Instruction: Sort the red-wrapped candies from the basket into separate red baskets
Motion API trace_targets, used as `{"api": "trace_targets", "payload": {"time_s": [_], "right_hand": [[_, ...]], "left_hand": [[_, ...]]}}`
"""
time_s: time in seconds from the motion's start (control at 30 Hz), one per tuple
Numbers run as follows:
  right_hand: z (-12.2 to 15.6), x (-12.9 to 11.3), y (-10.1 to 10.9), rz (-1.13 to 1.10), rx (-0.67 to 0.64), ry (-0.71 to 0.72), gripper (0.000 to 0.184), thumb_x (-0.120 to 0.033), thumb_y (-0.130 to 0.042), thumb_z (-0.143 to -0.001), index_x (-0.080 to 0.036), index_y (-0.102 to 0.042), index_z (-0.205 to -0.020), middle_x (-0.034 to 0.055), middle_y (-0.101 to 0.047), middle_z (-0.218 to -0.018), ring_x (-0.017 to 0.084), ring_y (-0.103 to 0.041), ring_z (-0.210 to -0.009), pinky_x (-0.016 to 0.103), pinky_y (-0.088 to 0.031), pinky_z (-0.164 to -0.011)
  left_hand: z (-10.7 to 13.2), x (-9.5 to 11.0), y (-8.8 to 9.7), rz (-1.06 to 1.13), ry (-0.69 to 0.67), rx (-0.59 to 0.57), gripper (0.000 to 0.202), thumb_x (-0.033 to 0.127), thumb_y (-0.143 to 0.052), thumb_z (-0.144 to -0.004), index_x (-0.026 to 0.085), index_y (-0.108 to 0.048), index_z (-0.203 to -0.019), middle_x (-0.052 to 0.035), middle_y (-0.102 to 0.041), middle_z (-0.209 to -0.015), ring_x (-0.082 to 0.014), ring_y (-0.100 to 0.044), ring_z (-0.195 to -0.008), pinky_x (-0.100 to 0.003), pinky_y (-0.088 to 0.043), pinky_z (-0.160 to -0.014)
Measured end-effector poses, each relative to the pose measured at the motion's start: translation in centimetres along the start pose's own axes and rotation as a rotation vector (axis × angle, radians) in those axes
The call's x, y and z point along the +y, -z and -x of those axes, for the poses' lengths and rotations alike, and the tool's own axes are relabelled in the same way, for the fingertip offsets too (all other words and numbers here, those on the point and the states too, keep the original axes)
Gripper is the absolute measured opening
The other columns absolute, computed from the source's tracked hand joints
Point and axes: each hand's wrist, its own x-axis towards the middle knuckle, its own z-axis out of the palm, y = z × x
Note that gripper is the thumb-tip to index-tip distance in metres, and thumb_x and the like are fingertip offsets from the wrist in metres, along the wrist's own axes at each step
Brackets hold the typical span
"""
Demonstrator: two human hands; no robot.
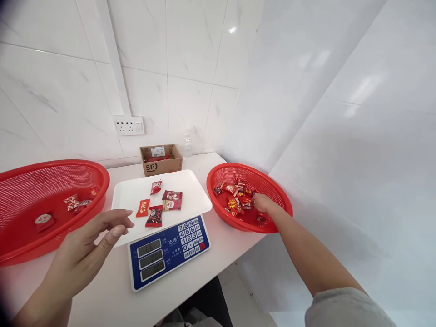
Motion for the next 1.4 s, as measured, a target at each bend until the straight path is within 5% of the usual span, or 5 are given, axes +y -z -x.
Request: {"api": "trace_targets", "payload": {"time_s": [0.23, 0.43, 0.8, 1.1, 1.4], "right_hand": [[5.0, -7.3, 1.5, -0.434, 0.059, 0.172, 0.03, -0.047, -0.046, -0.085, -0.02, -0.058, -0.091, 0.0007, -0.061, -0.076, 0.009, -0.052, -0.057, 0.022, -0.041, -0.051], [12.5, -16.2, -3.9, -1.109, -0.212, 0.406, 0.044, -0.055, -0.07, -0.065, -0.022, -0.052, -0.087, -0.0042, -0.057, -0.06, 0.009, -0.05, -0.046, 0.02, -0.037, -0.042], [16.3, -20.8, -9.0, -0.959, -0.39, 0.601, 0.039, -0.061, -0.046, -0.084, -0.023, -0.049, -0.095, -0.0014, -0.056, -0.068, 0.012, -0.055, -0.055, 0.023, -0.043, -0.047], [14.9, -20.4, -9.6, -0.672, -0.056, 0.617, 0.045, -0.057, -0.037, -0.089, -0.021, -0.05, -0.063, 0.0006, -0.058, -0.058, 0.014, -0.054, -0.055, 0.026, -0.041, -0.053], [9.9, -21.6, -10.2, -0.193, 0.147, 0.697, 0.047, -0.04, -0.035, -0.092, -0.018, -0.047, -0.132, 0.0132, -0.049, -0.136, 0.028, -0.038, -0.129, 0.047, -0.032, -0.104]], "left_hand": [[-0.2, -0.6, -0.3, 0.001, -0.028, -0.052, 0.032, 0.046, -0.049, -0.085, 0.023, -0.063, -0.102, -0.0043, -0.069, -0.082, -0.0162, -0.063, -0.069, -0.02, -0.046, -0.047], [-0.5, 0.1, -0.9, 0.015, -0.021, -0.197, 0.032, 0.043, -0.042, -0.089, 0.021, -0.063, -0.101, -0.0044, -0.069, -0.086, -0.0164, -0.063, -0.076, -0.025, -0.051, -0.067], [0.0, 1.2, -1.6, 0.353, 0.073, -0.429, 0.029, 0.039, -0.039, -0.092, 0.021, -0.045, -0.07, -0.001, -0.063, -0.074, -0.0141, -0.059, -0.07, -0.025, -0.046, -0.065], [-0.4, 0.0, -2.1, 0.052, 0.125, -0.04, 0.031, 0.042, -0.039, -0.091, 0.021, -0.044, -0.068, 0.0047, -0.046, -0.058, -0.0107, -0.042, -0.054, -0.022, -0.035, -0.051], [-0.7, 0.1, -0.3, 0.076, 0.104, 0.184, 0.022, 0.042, -0.046, -0.088, 0.021, -0.053, -0.092, -0.0013, -0.061, -0.079, -0.0145, -0.057, -0.076, -0.023, -0.045, -0.063]]}}
